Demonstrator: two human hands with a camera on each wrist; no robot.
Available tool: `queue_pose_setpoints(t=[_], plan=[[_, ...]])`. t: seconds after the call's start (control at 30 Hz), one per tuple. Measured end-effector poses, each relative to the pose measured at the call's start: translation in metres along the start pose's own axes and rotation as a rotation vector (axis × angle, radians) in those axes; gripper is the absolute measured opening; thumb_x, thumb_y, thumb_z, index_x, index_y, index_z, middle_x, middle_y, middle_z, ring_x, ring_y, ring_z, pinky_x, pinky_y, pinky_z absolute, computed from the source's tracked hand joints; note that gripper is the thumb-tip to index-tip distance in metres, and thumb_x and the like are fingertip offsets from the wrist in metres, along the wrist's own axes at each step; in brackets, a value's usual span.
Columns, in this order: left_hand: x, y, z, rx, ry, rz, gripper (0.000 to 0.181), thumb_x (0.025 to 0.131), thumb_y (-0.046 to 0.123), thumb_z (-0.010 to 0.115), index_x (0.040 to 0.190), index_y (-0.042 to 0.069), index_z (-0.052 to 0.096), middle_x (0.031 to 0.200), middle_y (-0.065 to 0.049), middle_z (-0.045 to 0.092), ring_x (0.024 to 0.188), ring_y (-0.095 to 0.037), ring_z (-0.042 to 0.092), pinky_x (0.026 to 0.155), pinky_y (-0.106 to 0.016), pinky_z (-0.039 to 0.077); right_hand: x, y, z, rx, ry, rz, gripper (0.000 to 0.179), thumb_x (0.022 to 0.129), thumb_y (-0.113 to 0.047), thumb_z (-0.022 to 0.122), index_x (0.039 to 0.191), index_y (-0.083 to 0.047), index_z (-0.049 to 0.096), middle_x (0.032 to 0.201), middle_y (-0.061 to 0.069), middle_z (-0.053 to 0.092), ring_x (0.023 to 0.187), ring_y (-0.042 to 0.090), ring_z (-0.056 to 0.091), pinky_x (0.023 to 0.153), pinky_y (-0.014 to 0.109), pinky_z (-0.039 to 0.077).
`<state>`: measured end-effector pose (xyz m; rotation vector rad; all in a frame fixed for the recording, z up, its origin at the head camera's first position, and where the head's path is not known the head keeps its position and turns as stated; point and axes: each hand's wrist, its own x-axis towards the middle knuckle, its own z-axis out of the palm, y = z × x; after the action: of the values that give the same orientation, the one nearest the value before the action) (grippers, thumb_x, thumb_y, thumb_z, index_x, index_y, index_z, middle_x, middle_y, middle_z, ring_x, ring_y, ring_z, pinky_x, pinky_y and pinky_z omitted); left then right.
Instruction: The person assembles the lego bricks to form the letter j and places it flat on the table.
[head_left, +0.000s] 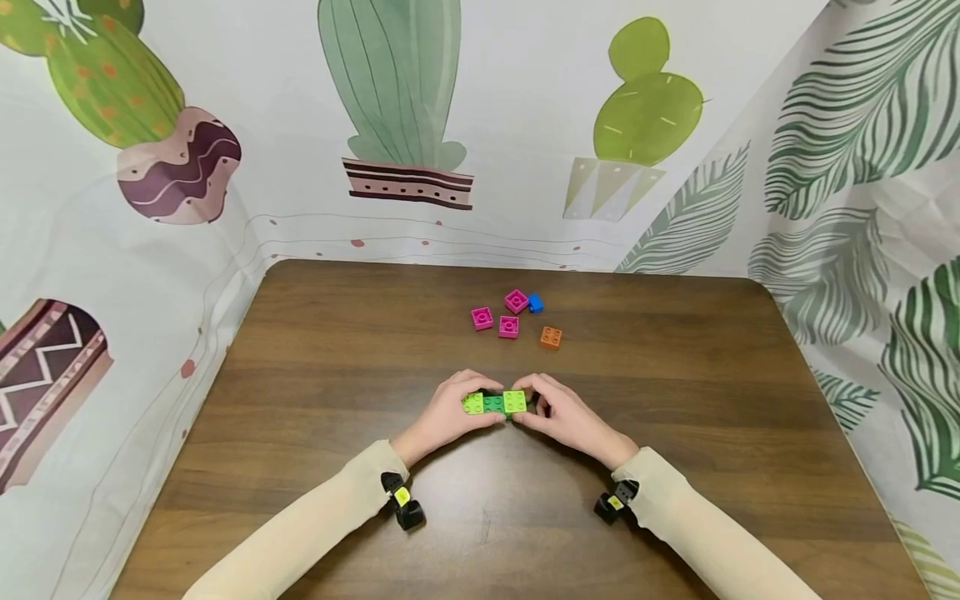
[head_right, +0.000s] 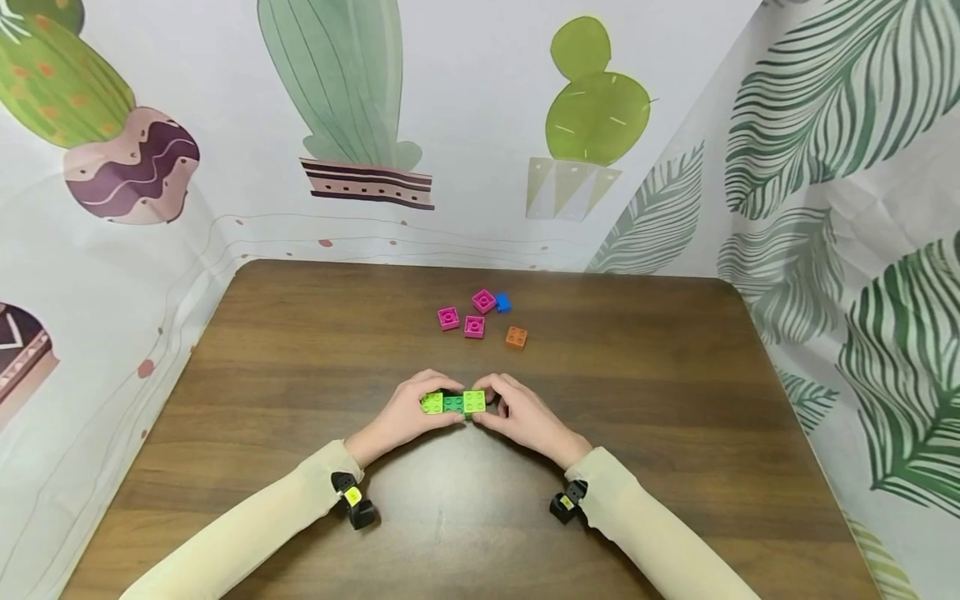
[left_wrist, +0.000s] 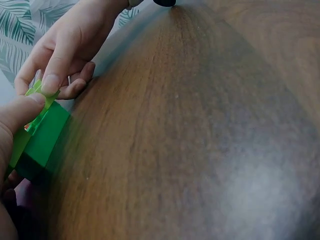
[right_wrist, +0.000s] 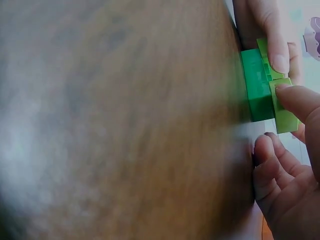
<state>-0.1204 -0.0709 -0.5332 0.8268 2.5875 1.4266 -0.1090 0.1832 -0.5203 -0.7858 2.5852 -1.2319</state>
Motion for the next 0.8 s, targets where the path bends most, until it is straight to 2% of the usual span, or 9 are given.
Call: queue_pose_setpoints(t=[0.2,0.37,0.6,0.8], plan=[[-0.001,-0.002,0.002,-0.013,0.012,-0.009,0.043,0.083,0.029,0.090,0.122,0.019,0.076,0.116,0.003,0.070,0.109,-0.015,0.060,0.094,-0.036,0.050,0.000,0.002,0.003,-0.022,0.023,-0.014,0.036,0.094,-0.019,0.080,0.122,-0.019,0.058,0.083,-0.007,0.055,0.068,0.004,0.050,0.060,0.024,0.044],[0.000,-0.002,0.006,0.000,0.042,0.013,0.039,0.084,0.028,0.090,0.120,0.019,0.077,0.114,0.002,0.071,0.106,-0.017,0.060,0.091,-0.037,0.048,0.001,0.000,0.004,-0.025,0.033,0.000,0.035,0.093,-0.018,0.081,0.120,-0.019,0.058,0.083,-0.008,0.056,0.067,0.003,0.050,0.059,0.024,0.044],[0.003,0.000,0.008,0.011,0.070,-0.025,0.041,0.082,0.031,0.091,0.119,0.024,0.078,0.113,0.006,0.072,0.108,-0.014,0.060,0.096,-0.042,0.043,0.005,-0.005,0.003,-0.040,0.033,0.020,0.034,0.094,-0.017,0.080,0.120,-0.018,0.058,0.084,-0.007,0.056,0.068,0.005,0.050,0.060,0.024,0.045],[0.002,0.000,0.010,0.008,0.084,-0.032,0.037,0.083,0.034,0.090,0.118,0.027,0.080,0.111,0.008,0.072,0.108,-0.013,0.060,0.095,-0.043,0.041,0.006,-0.008,0.003,-0.046,0.014,0.046,0.035,0.094,-0.017,0.080,0.120,-0.018,0.058,0.085,-0.007,0.056,0.069,0.006,0.051,0.062,0.024,0.045]])
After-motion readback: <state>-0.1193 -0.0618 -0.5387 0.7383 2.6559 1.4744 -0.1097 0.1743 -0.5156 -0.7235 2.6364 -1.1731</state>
